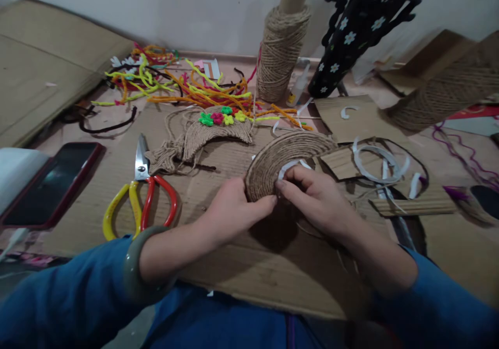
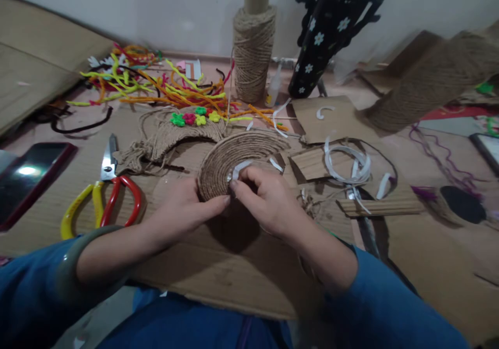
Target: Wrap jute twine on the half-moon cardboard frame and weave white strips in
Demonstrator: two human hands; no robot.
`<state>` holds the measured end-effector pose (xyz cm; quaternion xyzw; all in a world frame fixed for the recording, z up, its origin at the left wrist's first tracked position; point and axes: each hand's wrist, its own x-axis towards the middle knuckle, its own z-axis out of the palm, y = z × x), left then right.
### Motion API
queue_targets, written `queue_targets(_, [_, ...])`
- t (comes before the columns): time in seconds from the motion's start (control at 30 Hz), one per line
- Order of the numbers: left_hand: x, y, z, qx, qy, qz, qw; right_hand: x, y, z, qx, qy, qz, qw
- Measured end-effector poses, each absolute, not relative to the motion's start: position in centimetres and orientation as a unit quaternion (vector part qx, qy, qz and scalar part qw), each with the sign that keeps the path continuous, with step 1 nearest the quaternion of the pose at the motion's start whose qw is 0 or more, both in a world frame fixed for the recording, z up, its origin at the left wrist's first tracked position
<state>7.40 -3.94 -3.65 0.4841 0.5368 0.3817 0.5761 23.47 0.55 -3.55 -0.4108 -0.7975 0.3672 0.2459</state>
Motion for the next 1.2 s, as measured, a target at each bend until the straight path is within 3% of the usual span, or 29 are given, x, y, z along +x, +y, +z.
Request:
queue_targets(0.23, [6.99,-3.82,-3.54,0.375,0.547,0.424,0.617,23.95,0.45,-3.34,-0.365,-0.832,0.368,0.196])
queue_targets(0.57, [7.21,-3.78,-3.68,0.332,0.542,0.476,0.608,23.7,-0.03,-3.43,-0.393,-0.858,0.212,0.253])
queue_targets(0.93, [7.16,-3.89,-3.78,0.343,0.507,0.453,0.648,23.79,0.15,-3.17,-0.394,-0.842,0.27,0.249])
queue_targets(1.2, [7.29,-3.83,-3.84,0.351,0.516,0.476,0.62,23.89,0.19,-3.9,-0.353,-0.879,0.093,0.306])
